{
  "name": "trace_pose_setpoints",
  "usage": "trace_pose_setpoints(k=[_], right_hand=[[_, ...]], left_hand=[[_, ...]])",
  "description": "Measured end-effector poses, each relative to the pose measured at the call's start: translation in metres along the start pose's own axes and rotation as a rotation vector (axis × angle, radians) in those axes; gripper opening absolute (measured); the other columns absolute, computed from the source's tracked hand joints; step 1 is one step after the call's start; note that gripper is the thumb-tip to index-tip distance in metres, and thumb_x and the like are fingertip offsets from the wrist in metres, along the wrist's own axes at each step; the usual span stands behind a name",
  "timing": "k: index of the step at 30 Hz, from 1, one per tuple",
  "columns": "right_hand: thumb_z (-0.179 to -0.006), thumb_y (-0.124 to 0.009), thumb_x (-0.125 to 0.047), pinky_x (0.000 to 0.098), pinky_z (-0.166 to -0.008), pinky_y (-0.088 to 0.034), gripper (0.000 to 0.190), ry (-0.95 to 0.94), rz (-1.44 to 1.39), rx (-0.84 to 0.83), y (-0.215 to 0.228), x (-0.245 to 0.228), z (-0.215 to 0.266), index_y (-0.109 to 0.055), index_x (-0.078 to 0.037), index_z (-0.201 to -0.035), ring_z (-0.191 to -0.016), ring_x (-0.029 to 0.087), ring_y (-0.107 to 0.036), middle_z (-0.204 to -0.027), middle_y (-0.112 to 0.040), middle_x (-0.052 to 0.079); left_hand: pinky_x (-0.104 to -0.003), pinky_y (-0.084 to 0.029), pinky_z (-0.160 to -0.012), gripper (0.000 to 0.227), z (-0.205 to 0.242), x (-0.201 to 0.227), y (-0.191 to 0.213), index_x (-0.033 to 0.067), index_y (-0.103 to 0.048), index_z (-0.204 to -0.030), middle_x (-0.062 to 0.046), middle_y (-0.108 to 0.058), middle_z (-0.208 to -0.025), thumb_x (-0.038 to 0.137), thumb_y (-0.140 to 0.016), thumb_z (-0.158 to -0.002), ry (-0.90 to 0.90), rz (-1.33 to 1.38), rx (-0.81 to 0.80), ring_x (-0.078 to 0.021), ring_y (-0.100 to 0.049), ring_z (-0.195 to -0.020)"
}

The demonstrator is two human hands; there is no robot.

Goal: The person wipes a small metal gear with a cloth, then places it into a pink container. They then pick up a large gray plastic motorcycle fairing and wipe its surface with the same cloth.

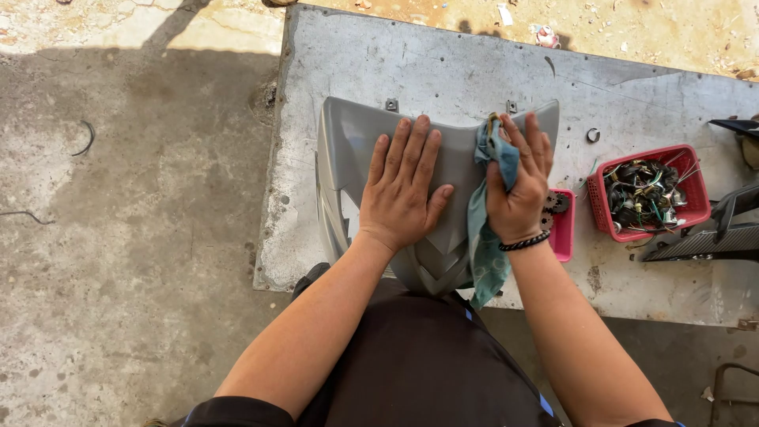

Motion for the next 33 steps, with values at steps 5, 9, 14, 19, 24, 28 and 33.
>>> trace_pose_setpoints(k=[5,9,14,19,24,28,33], right_hand=[[-0.113,-0.047,-0.023,0.0533,-0.123,-0.013,0.039,-0.192,0.037,0.099,0.008,0.036,-0.003,-0.059,-0.01,-0.147,-0.151,0.034,-0.028,-0.155,-0.053,0.005],[-0.109,-0.049,-0.02,0.0488,-0.125,-0.009,0.036,0.082,-0.023,-0.026,-0.013,-0.046,-0.02,-0.071,-0.007,-0.135,-0.153,0.032,-0.03,-0.152,-0.057,0.003],[-0.109,-0.051,-0.021,0.0488,-0.123,-0.015,0.033,-0.02,-0.008,0.047,0.001,0.005,-0.015,-0.07,-0.01,-0.134,-0.148,0.031,-0.039,-0.145,-0.063,0.002],[-0.11,-0.051,-0.018,0.0504,-0.122,-0.017,0.033,-0.143,0.016,0.122,0.006,0.007,-0.011,-0.066,-0.009,-0.139,-0.145,0.032,-0.04,-0.148,-0.06,0.005],[-0.104,-0.061,-0.02,0.0501,-0.123,-0.023,0.032,0.224,0.042,-0.007,-0.009,-0.034,-0.015,-0.072,-0.006,-0.131,-0.147,0.036,-0.042,-0.148,-0.063,0.008],[-0.11,-0.051,-0.02,0.0485,-0.123,-0.017,0.036,0.018,-0.043,0.056,0.002,-0.004,-0.027,-0.064,-0.003,-0.14,-0.147,0.032,-0.038,-0.148,-0.06,0.007],[-0.11,-0.054,-0.02,0.0478,-0.118,-0.025,0.029,0.013,0.02,0.05,0.0,-0.001,-0.023,-0.067,-0.003,-0.13,-0.137,0.034,-0.052,-0.134,-0.066,0.007]], left_hand=[[-0.048,-0.005,-0.131,0.074,-0.001,0.009,-0.003,0.0131,-0.022,-0.163,-0.009,-0.02,-0.171,0.058,-0.032,-0.104,-0.019,0.024,0.011,-0.0296,-0.016,-0.159],[-0.049,-0.006,-0.131,0.077,-0.004,0.012,0.001,0.0104,-0.025,-0.162,-0.01,-0.019,-0.171,0.056,-0.042,-0.104,-0.047,0.015,0.008,-0.0308,-0.017,-0.159],[-0.047,-0.008,-0.131,0.075,-0.002,0.017,-0.001,0.0098,-0.027,-0.161,-0.009,-0.024,-0.17,0.058,-0.034,-0.104,-0.047,0.045,0.035,-0.029,-0.02,-0.158],[-0.048,-0.007,-0.131,0.075,0.002,0.009,0.002,0.0106,-0.026,-0.162,-0.009,-0.023,-0.17,0.058,-0.032,-0.104,-0.028,0.035,0.049,-0.0291,-0.02,-0.159],[-0.048,-0.009,-0.132,0.076,0.0,0.002,0.008,0.0111,-0.026,-0.162,-0.008,-0.023,-0.17,0.058,-0.038,-0.104,-0.006,0.014,0.058,-0.0292,-0.019,-0.159],[-0.047,-0.009,-0.132,0.075,-0.001,0.005,0.005,0.0113,-0.027,-0.162,-0.009,-0.024,-0.17,0.058,-0.035,-0.104,-0.005,-0.012,0.052,-0.0286,-0.021,-0.159],[-0.048,-0.011,-0.131,0.075,0.007,0.01,0.01,0.0113,-0.029,-0.161,-0.009,-0.026,-0.169,0.06,-0.033,-0.104,-0.028,-0.018,0.105,-0.0293,-0.022,-0.158]])
Point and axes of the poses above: each hand's wrist, its own z-axis away from the middle knuckle, its own y-axis out of the back of the hand, x = y × z, the point moved 10 cm from there along -z, towards the middle knuckle
